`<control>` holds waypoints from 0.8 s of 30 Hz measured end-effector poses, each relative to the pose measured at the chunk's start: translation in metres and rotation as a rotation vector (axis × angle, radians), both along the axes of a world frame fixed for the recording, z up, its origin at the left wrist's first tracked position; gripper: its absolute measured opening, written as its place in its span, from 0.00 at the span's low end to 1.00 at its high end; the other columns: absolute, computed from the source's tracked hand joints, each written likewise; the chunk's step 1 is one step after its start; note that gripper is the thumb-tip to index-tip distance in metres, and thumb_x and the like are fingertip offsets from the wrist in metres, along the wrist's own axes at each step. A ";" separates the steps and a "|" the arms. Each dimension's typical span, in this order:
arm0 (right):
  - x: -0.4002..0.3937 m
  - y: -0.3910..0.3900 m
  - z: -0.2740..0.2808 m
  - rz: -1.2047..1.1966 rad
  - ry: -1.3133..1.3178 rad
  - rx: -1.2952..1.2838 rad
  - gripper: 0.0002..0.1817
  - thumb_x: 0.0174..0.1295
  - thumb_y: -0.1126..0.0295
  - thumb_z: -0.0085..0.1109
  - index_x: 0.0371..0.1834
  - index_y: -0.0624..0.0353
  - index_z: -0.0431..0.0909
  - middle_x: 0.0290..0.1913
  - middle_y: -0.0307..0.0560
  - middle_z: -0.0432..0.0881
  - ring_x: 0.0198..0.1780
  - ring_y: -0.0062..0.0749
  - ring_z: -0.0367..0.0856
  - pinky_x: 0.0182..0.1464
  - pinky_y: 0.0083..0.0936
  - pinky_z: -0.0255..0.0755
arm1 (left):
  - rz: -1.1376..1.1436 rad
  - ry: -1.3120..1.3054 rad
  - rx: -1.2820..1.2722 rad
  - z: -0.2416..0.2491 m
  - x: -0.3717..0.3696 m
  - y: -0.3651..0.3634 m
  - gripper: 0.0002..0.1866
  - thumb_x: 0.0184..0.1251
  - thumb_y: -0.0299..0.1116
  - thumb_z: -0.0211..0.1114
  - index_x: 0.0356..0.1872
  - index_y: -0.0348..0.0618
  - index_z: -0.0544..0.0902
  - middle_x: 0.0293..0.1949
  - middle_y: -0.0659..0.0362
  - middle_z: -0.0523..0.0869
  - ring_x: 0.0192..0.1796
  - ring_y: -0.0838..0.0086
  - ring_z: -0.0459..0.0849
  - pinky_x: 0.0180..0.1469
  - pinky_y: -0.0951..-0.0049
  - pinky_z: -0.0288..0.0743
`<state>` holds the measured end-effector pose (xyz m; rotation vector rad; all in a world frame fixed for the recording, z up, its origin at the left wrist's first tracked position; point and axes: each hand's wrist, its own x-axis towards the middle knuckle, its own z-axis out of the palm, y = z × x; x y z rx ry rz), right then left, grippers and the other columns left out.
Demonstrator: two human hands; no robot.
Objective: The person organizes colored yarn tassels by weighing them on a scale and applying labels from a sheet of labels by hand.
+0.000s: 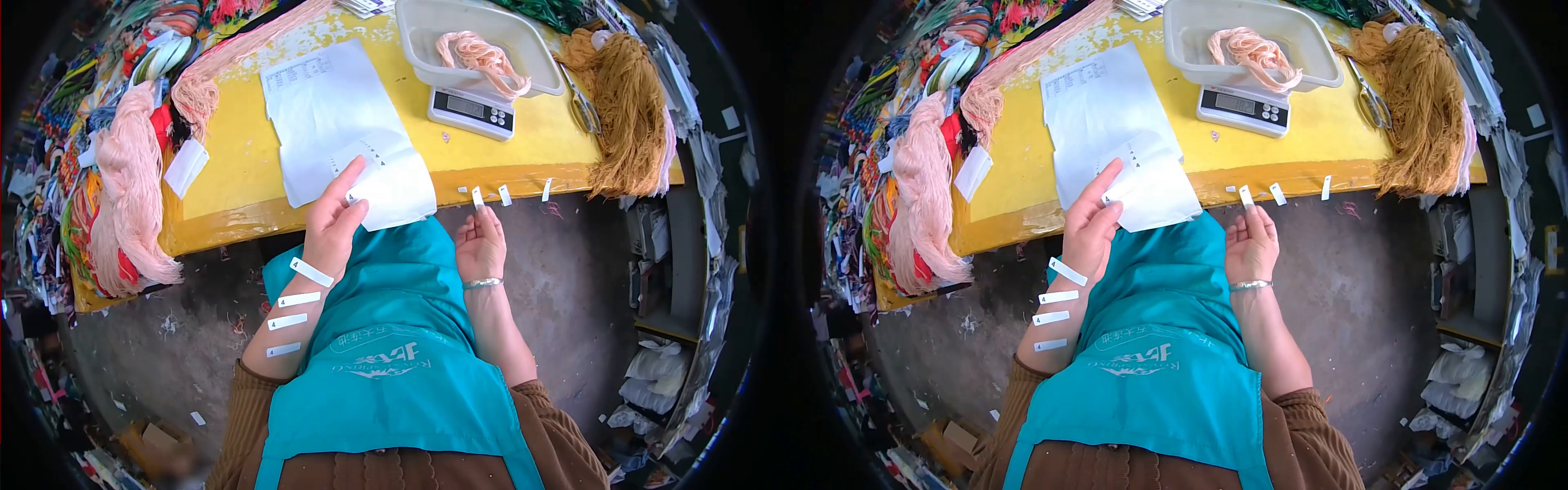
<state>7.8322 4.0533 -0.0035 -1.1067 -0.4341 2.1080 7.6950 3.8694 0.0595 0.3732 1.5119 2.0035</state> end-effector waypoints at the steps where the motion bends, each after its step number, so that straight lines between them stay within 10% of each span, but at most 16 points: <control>1: -0.003 0.002 -0.007 0.000 0.000 -0.001 0.04 0.65 0.72 0.63 0.39 0.51 0.77 0.34 0.36 0.82 0.34 0.22 0.79 0.38 0.22 0.76 | 0.000 0.000 -0.001 0.002 0.001 0.000 0.28 0.67 0.21 0.55 0.70 0.39 0.68 0.45 0.63 0.81 0.35 0.88 0.69 0.37 0.87 0.63; 7: -0.002 -0.005 -0.003 0.030 -0.201 -0.101 0.08 0.65 0.65 0.65 0.36 0.51 0.74 0.29 0.33 0.76 0.30 0.20 0.73 0.34 0.19 0.68 | -0.014 -0.006 0.027 0.008 0.000 0.002 0.26 0.68 0.20 0.52 0.69 0.37 0.69 0.61 0.55 0.78 0.50 0.83 0.77 0.53 0.84 0.69; 10: 0.000 -0.033 0.026 0.306 -0.164 0.519 0.06 0.62 0.70 0.66 0.33 0.54 0.76 0.33 0.36 0.78 0.34 0.22 0.73 0.34 0.21 0.69 | -0.045 0.116 -0.062 0.008 0.000 0.001 0.26 0.69 0.19 0.51 0.69 0.36 0.70 0.61 0.56 0.78 0.51 0.83 0.77 0.54 0.83 0.69; 13: -0.024 -0.041 0.078 0.362 -0.428 1.709 0.13 0.50 0.75 0.69 0.41 0.53 0.84 0.40 0.43 0.81 0.44 0.39 0.75 0.44 0.29 0.70 | -0.082 0.039 -0.019 0.014 0.005 0.004 0.26 0.68 0.19 0.51 0.68 0.36 0.70 0.60 0.57 0.78 0.51 0.83 0.77 0.54 0.83 0.69; 15: -0.040 -0.041 0.089 0.394 -0.504 1.910 0.15 0.48 0.74 0.70 0.41 0.51 0.84 0.42 0.41 0.80 0.46 0.41 0.74 0.48 0.34 0.69 | -0.120 0.005 -0.044 0.013 0.004 0.004 0.26 0.67 0.19 0.52 0.68 0.36 0.71 0.60 0.57 0.79 0.52 0.83 0.76 0.55 0.83 0.69; 24: -0.060 -0.043 0.076 0.386 -0.457 2.020 0.13 0.46 0.74 0.71 0.38 0.52 0.85 0.37 0.40 0.81 0.45 0.40 0.76 0.47 0.35 0.70 | -0.168 -0.070 0.077 0.006 -0.003 -0.005 0.25 0.69 0.23 0.50 0.68 0.34 0.70 0.65 0.57 0.75 0.60 0.81 0.72 0.61 0.81 0.65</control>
